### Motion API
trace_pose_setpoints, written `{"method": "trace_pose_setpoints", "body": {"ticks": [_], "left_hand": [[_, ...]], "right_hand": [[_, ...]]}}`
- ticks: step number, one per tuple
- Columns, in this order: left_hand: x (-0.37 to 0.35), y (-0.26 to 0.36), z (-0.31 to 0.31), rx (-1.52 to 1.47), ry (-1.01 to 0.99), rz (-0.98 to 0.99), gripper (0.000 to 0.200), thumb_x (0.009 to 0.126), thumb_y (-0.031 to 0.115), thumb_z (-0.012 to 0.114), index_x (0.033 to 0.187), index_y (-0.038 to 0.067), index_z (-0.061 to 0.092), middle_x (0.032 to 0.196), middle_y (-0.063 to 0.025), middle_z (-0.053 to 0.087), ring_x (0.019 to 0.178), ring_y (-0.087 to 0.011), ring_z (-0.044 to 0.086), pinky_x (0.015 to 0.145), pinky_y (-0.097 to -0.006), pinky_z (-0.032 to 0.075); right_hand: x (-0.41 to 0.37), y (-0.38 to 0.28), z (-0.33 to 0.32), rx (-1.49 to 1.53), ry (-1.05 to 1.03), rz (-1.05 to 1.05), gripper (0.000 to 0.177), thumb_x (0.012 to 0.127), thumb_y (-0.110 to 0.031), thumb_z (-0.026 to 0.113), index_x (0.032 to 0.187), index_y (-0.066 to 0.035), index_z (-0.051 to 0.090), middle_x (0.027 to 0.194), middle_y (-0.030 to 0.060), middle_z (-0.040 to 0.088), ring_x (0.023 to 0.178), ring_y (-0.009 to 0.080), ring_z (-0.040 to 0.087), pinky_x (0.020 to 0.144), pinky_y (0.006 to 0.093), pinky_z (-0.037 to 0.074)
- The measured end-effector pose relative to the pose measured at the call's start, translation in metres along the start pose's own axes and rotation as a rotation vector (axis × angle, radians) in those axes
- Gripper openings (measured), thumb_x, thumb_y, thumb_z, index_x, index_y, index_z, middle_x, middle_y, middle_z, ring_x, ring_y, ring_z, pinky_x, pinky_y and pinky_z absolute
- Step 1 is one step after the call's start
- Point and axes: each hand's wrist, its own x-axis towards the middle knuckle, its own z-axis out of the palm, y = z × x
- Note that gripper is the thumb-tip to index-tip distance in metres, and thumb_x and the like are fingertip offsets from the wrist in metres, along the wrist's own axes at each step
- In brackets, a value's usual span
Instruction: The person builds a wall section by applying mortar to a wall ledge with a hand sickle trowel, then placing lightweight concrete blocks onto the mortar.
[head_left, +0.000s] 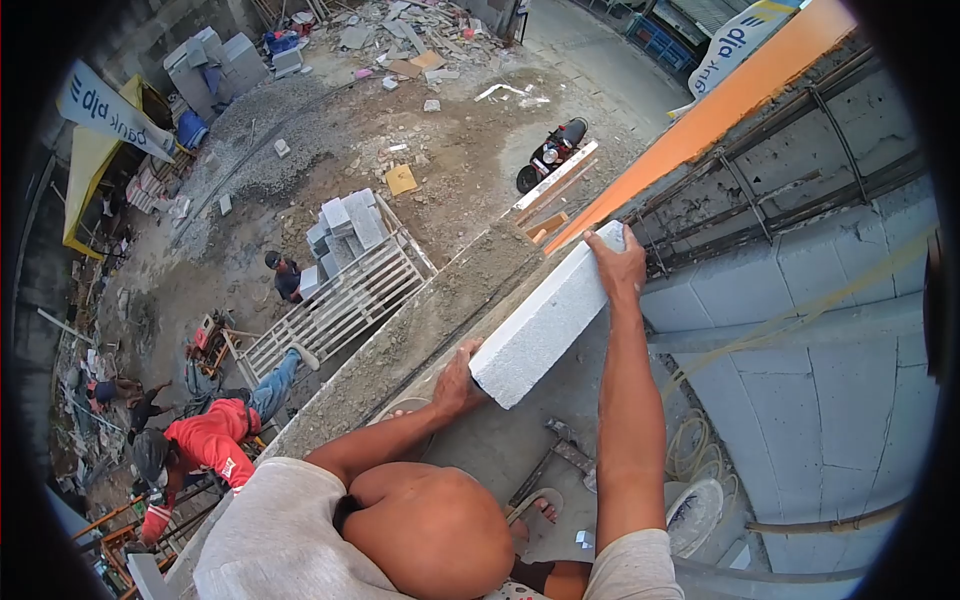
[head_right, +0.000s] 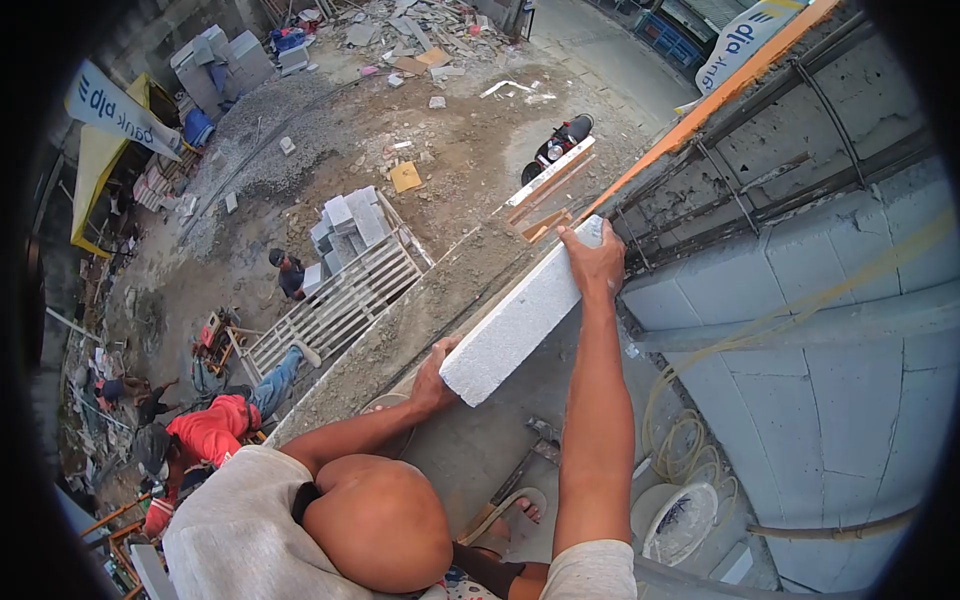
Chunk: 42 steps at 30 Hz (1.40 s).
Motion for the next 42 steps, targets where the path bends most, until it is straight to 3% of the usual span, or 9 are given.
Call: {"method": "trace_pose_setpoints", "body": {"ticks": [10, 15, 18, 24, 32, 42], "left_hand": [[0.0, 0.001, -0.003, 0.044, -0.017, 0.002, 0.091, 0.064, 0.026, 0.09, 0.136, 0.006, 0.038, 0.129, -0.0222, 0.057, 0.117, -0.0396, 0.058, 0.097, -0.0445, 0.048], [0.001, -0.001, 0.0, 0.058, 0.006, 0.011, 0.089, 0.065, 0.025, 0.09, 0.135, 0.005, 0.039, 0.127, -0.022, 0.058, 0.115, -0.0391, 0.059, 0.095, -0.0441, 0.049], [0.001, -0.003, 0.001, 0.058, 0.024, 0.044, 0.086, 0.065, 0.025, 0.089, 0.133, 0.004, 0.041, 0.125, -0.0216, 0.059, 0.114, -0.0391, 0.06, 0.094, -0.0438, 0.05], [0.001, -0.003, -0.001, 0.106, 0.068, 0.126, 0.085, 0.065, 0.023, 0.089, 0.133, 0.003, 0.042, 0.126, -0.0217, 0.06, 0.114, -0.0387, 0.061, 0.094, -0.0429, 0.05], [0.003, -0.02, 0.005, 0.124, 0.106, 0.233, 0.086, 0.062, 0.023, 0.091, 0.131, 0.003, 0.044, 0.125, -0.0211, 0.06, 0.113, -0.0381, 0.061, 0.094, -0.0427, 0.05], [0.001, -0.021, 0.006, 0.136, 0.069, 0.124, 0.089, 0.059, 0.023, 0.092, 0.132, 0.006, 0.043, 0.124, -0.0203, 0.06, 0.111, -0.0391, 0.062, 0.092, -0.0437, 0.05]], "right_hand": [[-0.004, -0.003, 0.0, 0.061, -0.009, 0.057, 0.091, 0.072, -0.052, 0.077, 0.14, 0.001, 0.049, 0.137, 0.0269, 0.05, 0.127, 0.0376, 0.051, 0.104, 0.0441, 0.044], [-0.015, -0.012, -0.001, 0.023, 0.145, 0.115, 0.117, 0.071, -0.053, 0.08, 0.151, 0.004, 0.018, 0.145, 0.0261, 0.04, 0.134, 0.038, 0.042, 0.108, 0.0464, 0.041], [-0.024, -0.024, -0.007, 0.053, 0.206, 0.092, 0.12, 0.072, -0.051, 0.08, 0.152, 0.006, 0.011, 0.149, 0.0271, 0.035, 0.137, 0.0381, 0.039, 0.112, 0.0445, 0.037], [-0.012, -0.014, -0.005, 0.045, 0.063, 0.112, 0.118, 0.073, -0.048, 0.079, 0.153, 0.005, 0.011, 0.154, 0.0282, 0.028, 0.142, 0.0373, 0.034, 0.114, 0.0408, 0.034], [-0.009, -0.015, -0.003, 0.038, 0.037, 0.109, 0.115, 0.073, -0.045, 0.079, 0.153, 0.005, 0.012, 0.151, 0.03, 0.033, 0.139, 0.039, 0.038, 0.113, 0.0419, 0.036], [-0.008, -0.011, -0.002, 0.043, 0.058, 0.094, 0.118, 0.072, -0.047, 0.079, 0.152, 0.006, 0.011, 0.152, 0.0312, 0.031, 0.139, 0.0399, 0.038, 0.113, 0.0423, 0.035]]}}
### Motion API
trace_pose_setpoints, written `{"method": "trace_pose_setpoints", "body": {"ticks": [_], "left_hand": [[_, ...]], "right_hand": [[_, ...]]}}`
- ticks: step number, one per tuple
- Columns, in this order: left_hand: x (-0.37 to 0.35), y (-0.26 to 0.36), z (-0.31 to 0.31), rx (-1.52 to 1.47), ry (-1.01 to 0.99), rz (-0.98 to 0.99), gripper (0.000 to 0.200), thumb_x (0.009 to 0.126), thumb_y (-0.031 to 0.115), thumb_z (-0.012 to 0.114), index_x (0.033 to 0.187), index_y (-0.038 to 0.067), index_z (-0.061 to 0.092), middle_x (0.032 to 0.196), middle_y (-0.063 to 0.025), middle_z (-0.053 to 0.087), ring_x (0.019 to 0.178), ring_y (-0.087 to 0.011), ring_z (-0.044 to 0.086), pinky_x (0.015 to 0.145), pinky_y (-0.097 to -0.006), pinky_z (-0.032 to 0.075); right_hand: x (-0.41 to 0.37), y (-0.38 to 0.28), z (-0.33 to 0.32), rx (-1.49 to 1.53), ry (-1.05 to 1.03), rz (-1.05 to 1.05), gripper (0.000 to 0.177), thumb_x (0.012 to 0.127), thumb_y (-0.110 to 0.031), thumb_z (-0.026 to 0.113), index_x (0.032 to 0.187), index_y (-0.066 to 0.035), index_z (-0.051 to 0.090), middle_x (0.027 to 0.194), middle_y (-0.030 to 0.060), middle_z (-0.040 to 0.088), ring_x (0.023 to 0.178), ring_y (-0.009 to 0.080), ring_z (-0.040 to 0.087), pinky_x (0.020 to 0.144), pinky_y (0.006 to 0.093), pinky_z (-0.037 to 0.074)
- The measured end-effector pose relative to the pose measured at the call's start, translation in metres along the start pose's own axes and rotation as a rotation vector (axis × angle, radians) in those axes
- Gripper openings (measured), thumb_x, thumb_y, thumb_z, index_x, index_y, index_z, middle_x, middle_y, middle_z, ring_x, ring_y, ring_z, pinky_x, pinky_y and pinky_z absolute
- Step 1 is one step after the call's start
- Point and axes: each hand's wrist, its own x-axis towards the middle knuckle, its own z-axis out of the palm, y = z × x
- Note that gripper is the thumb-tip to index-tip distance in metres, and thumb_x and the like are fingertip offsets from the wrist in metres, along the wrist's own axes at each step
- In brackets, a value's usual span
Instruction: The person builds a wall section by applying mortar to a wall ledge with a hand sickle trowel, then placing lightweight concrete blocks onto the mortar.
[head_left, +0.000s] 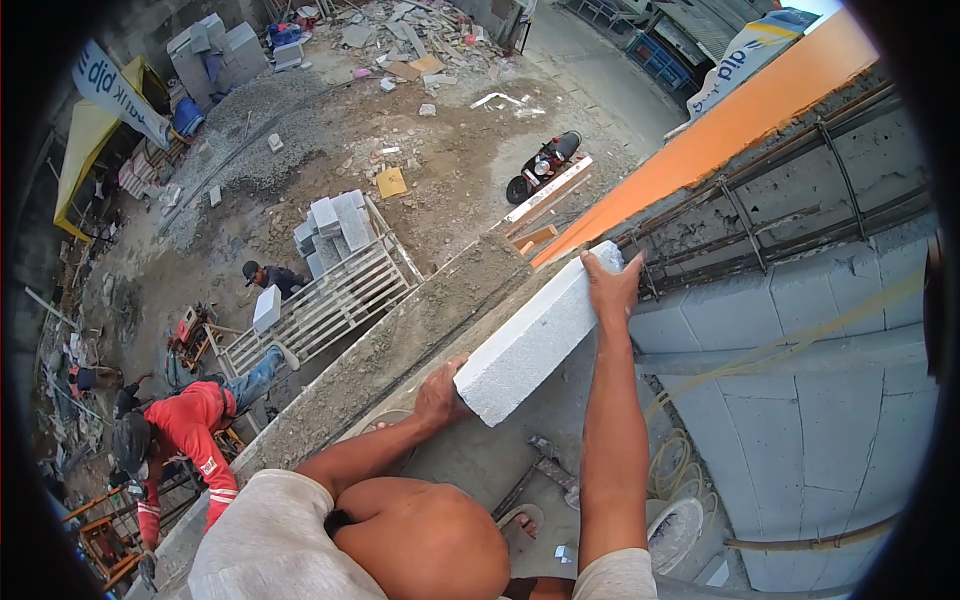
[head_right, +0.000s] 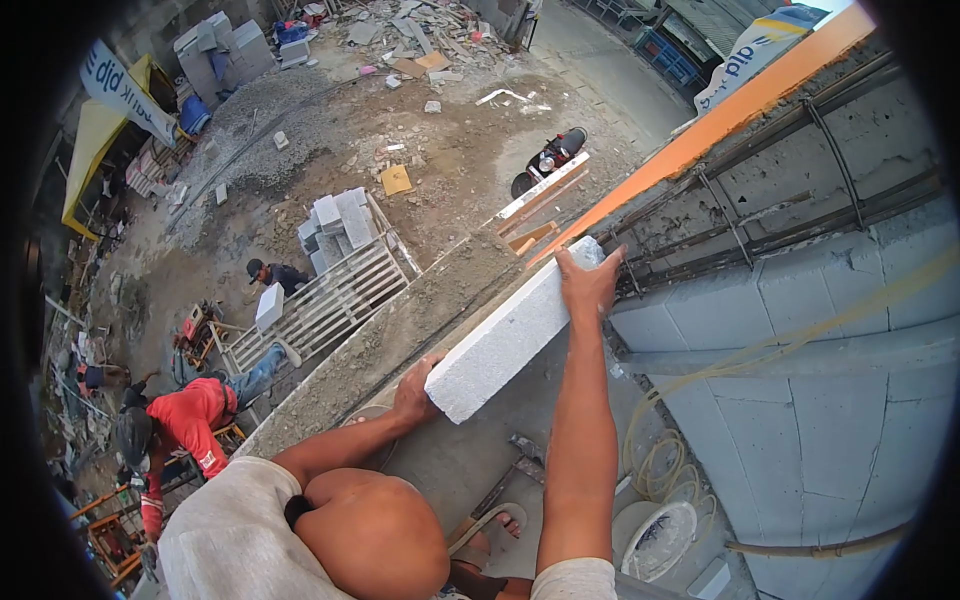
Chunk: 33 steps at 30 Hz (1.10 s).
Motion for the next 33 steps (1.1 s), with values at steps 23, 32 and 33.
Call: {"method": "trace_pose_setpoints", "body": {"ticks": [23, 32, 33], "left_hand": [[0.002, 0.013, -0.005, -0.002, 0.007, -0.063, 0.073, 0.073, 0.023, 0.083, 0.132, 0.007, 0.044, 0.11, -0.0204, 0.066, 0.101, -0.0391, 0.066, 0.083, -0.0448, 0.053], [0.004, 0.019, -0.01, -0.002, -0.059, -0.076, 0.068, 0.077, 0.026, 0.08, 0.133, 0.01, 0.044, 0.108, -0.0211, 0.067, 0.1, -0.0397, 0.066, 0.082, -0.0472, 0.051], [0.004, 0.017, -0.008, 0.012, -0.077, -0.122, 0.067, 0.078, 0.026, 0.079, 0.133, 0.011, 0.044, 0.11, -0.0211, 0.067, 0.101, -0.0401, 0.066, 0.083, -0.0479, 0.051]], "right_hand": [[-0.003, -0.005, -0.002, 0.016, -0.014, 0.124, 0.117, 0.072, -0.049, 0.079, 0.155, -0.003, 0.011, 0.153, 0.025, 0.032, 0.137, 0.0373, 0.041, 0.11, 0.0454, 0.039], [-0.002, 0.002, 0.001, 0.01, 0.027, 0.151, 0.104, 0.081, -0.065, 0.064, 0.156, -0.01, 0.015, 0.147, 0.0226, 0.044, 0.131, 0.038, 0.049, 0.105, 0.0482, 0.042], [0.003, 0.011, 0.008, 0.02, 0.055, 0.129, 0.096, 0.086, -0.068, 0.054, 0.156, -0.013, 0.016, 0.145, 0.0221, 0.047, 0.131, 0.0379, 0.049, 0.106, 0.0488, 0.041]]}}
